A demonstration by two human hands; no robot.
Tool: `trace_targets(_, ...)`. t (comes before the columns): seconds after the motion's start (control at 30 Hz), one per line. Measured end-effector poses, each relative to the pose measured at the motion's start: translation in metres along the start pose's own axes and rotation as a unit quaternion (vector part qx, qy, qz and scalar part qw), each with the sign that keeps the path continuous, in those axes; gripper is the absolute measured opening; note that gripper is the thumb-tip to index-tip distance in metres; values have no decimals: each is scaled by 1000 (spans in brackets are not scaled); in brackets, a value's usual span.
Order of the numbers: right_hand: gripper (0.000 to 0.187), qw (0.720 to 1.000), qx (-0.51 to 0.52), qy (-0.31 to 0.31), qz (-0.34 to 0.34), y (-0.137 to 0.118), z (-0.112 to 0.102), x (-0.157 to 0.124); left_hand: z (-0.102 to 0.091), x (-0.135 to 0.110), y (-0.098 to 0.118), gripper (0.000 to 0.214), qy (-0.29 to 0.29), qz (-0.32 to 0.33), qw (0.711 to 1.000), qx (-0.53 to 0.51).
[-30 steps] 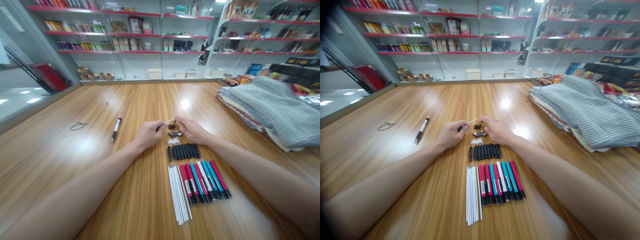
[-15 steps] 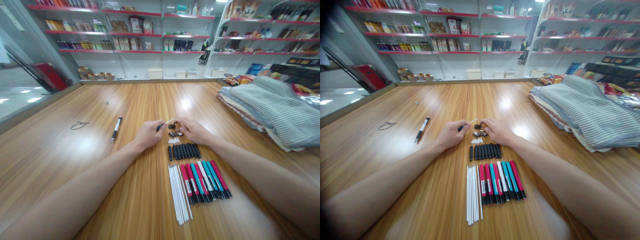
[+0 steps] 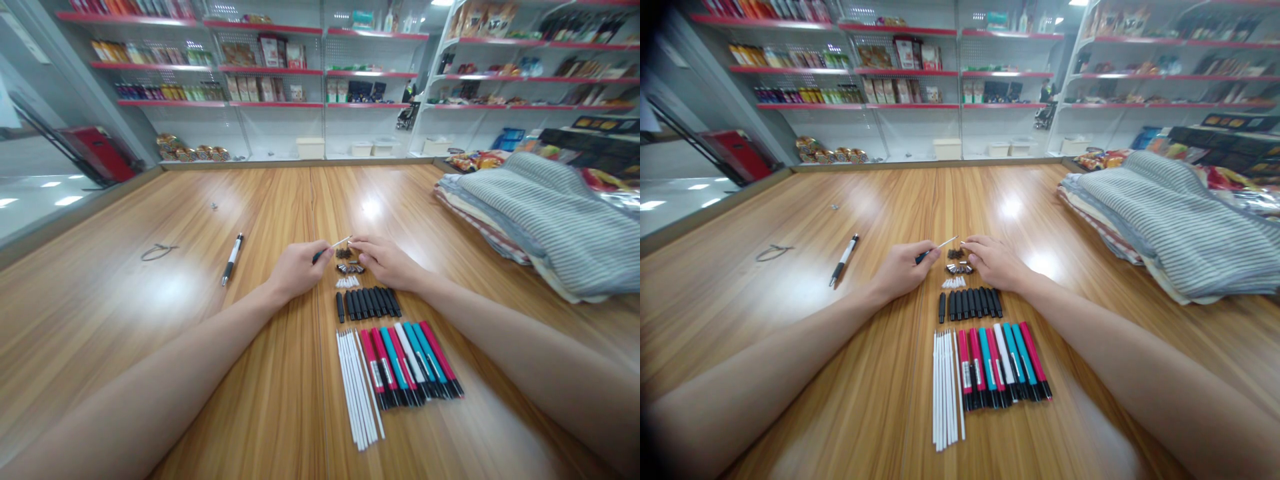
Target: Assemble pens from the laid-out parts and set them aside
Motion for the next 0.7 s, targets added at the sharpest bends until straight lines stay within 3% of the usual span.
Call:
trace_targets(0.33, 35, 997, 42, 58, -10, 0, -5, -4, 0, 0, 1, 34, -3, -3, 1000, -1)
trace_targets(0.7, 25, 996, 47, 79, 15, -1, -13, -7, 1, 0, 0, 34, -2, 1, 1000, -2)
Point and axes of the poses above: each hand's wrist, its own x-axis towards the middle knuckle, its own z-axis out of the palm, y = z × x, the point moved 6 cm from there along x, towards the middle knuckle, and after that the axes turned 12 degrees about -y, right-handed, at the moved point
